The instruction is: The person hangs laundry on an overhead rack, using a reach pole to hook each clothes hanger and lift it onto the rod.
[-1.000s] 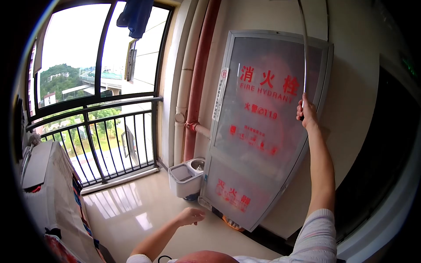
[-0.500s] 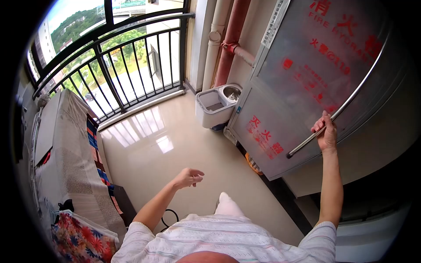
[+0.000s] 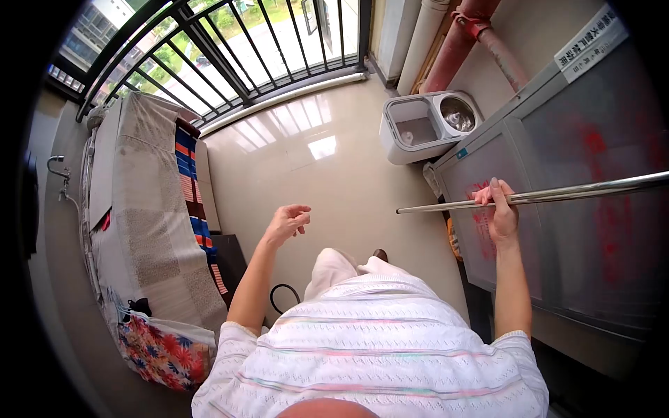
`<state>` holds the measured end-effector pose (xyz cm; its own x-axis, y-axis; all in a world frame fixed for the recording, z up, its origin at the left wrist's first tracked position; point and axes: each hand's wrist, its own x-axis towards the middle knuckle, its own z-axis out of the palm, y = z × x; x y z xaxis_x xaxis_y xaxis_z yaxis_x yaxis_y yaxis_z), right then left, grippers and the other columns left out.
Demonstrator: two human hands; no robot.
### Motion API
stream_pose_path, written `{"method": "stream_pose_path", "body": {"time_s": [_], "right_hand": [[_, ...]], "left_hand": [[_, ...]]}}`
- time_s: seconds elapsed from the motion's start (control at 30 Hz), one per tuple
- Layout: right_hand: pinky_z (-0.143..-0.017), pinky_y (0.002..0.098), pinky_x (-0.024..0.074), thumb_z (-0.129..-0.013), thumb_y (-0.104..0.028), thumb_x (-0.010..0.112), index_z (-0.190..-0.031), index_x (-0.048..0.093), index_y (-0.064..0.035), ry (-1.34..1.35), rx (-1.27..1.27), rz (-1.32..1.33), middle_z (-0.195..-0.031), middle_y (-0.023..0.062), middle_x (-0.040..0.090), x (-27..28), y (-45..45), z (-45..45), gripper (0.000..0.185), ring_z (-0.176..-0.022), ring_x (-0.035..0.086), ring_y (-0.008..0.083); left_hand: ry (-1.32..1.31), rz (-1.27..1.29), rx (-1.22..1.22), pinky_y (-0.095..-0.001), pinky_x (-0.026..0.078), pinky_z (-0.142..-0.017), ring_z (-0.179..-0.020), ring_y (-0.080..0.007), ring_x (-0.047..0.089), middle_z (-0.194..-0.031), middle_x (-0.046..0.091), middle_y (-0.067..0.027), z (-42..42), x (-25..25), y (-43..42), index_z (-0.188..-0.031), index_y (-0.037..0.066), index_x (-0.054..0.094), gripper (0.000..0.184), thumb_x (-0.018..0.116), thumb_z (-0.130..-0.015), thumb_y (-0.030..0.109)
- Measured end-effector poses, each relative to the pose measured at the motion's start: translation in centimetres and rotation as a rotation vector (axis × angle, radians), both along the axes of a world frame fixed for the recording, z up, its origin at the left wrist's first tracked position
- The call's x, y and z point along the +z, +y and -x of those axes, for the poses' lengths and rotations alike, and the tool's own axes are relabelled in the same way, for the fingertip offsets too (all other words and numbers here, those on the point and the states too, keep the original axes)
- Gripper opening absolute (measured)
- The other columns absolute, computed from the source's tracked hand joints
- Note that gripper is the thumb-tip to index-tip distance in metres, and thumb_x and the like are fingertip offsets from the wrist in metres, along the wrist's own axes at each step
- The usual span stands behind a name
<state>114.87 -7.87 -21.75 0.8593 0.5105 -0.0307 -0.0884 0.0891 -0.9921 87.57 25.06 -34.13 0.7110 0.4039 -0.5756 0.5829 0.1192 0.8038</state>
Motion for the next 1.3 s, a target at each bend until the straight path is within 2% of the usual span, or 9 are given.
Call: {"method": "stream_pose_path", "body": {"time_s": [0.27,0.53,0.63,0.83,0.93,1.07,1.13,1.2,1.3], "right_hand": [[-0.062,0.0289,0.0416,-0.089,-0.026,0.049,-0.063,0.043,-0.0068,0.036,-0.032,-0.041,-0.055,0.0004,0.041,-2.7,17.3,-8.9,0.033,-0.056,0.044,0.0113],[-0.056,0.0274,0.0414,-0.089,-0.025,0.048,-0.065,0.043,-0.0072,0.021,-0.162,-0.01,-0.055,0.0006,0.04,-2.0,26.9,-16.6,0.031,-0.051,0.043,0.0114],[-0.055,0.0273,0.0414,-0.089,-0.025,0.048,-0.065,0.043,-0.0076,0.014,-0.176,-0.01,-0.054,0.0006,0.041,-2.5,30.5,-21.3,0.03,-0.05,0.044,0.0115],[-0.053,0.0237,0.0414,-0.089,-0.023,0.049,-0.072,0.047,-0.0062,0.012,-0.119,-0.061,-0.057,0.0004,0.044,-3.3,40.7,-31.9,0.024,-0.052,0.046,0.0101],[-0.052,0.0216,0.0411,-0.088,-0.022,0.05,-0.077,0.051,-0.0053,-0.021,-0.1,-0.022,-0.06,0.0008,0.047,-1.9,47.3,-37.1,0.02,-0.055,0.048,0.0093],[-0.052,0.0211,0.0436,-0.088,-0.022,0.051,-0.091,0.056,-0.0049,-0.022,-0.101,-0.002,-0.072,0.0018,0.055,-0.4,56.3,-43.8,0.018,-0.061,0.053,0.0093],[-0.054,0.0215,0.0454,-0.087,-0.023,0.051,-0.099,0.056,-0.0055,-0.131,-0.106,0.012,-0.08,0.0024,0.058,-0.2,60.8,-47.2,0.021,-0.067,0.055,0.0097],[-0.055,0.0205,0.046,-0.088,-0.024,0.05,-0.104,0.055,-0.0067,-0.2,-0.096,0.028,-0.092,0.003,0.06,0.8,65.1,-50.1,0.024,-0.076,0.057,0.0098],[-0.053,0.0203,0.0459,-0.088,-0.025,0.049,-0.111,0.052,-0.01,-0.225,-0.121,0.023,-0.1,0.0034,0.059,4.1,71.5,-53.0,0.028,-0.078,0.057,0.0095]], "left_hand": [[0.041,0.014,0.16,-0.0213,0.038,-0.044,-0.052,-0.0075,0.052,-0.07,0.057,-0.0016,-2.5,-0.5,14.8,-0.102,-0.002,0.056,0.031,0.056,-0.075,0.014],[-0.085,-0.091,0.131,-0.0206,0.04,-0.046,-0.052,-0.0072,0.052,-0.069,0.057,-0.0013,-16.2,2.9,31.8,-0.102,-0.003,0.056,0.03,0.054,-0.077,0.014],[-0.147,-0.144,0.078,-0.0192,0.037,-0.043,-0.054,-0.0062,0.052,-0.073,0.057,-0.0013,-22.2,2.7,36.6,-0.104,0.0,0.056,0.029,0.057,-0.079,0.015],[-0.204,-0.284,0.168,-0.0213,0.043,-0.051,-0.055,-0.0067,0.052,-0.07,0.057,-0.0012,-31.0,3.7,45.3,-0.101,-0.001,0.058,0.027,0.056,-0.078,0.012],[-0.32,-0.535,0.256,-0.0211,0.042,-0.051,-0.057,-0.0059,0.052,-0.068,0.057,0.0,-33.7,5.5,50.4,-0.1,0.001,0.059,0.025,0.058,-0.077,0.01],[-0.337,-0.783,0.33,-0.0212,0.043,-0.055,-0.063,-0.0086,0.055,-0.079,0.059,-0.0039,-35.2,8.5,57.9,-0.098,0.001,0.059,0.024,0.058,-0.075,0.006],[-0.345,-0.931,0.39,-0.0233,0.045,-0.06,-0.066,-0.0126,0.056,-0.087,0.058,-0.0071,-36.6,12.1,61.5,-0.098,0.001,0.06,0.024,0.058,-0.074,0.004],[-0.338,-1.192,0.424,-0.0262,0.046,-0.067,-0.076,-0.0176,0.056,-0.09,0.059,-0.0087,-38.0,13.9,66.5,-0.097,0.003,0.06,0.023,0.058,-0.074,0.003],[-0.36,-1.546,0.396,-0.0291,0.044,-0.075,-0.089,-0.0217,0.052,-0.096,0.058,-0.0072,-41.3,18.2,73.2,-0.096,0.005,0.061,0.022,0.06,-0.074,0.005]]}}
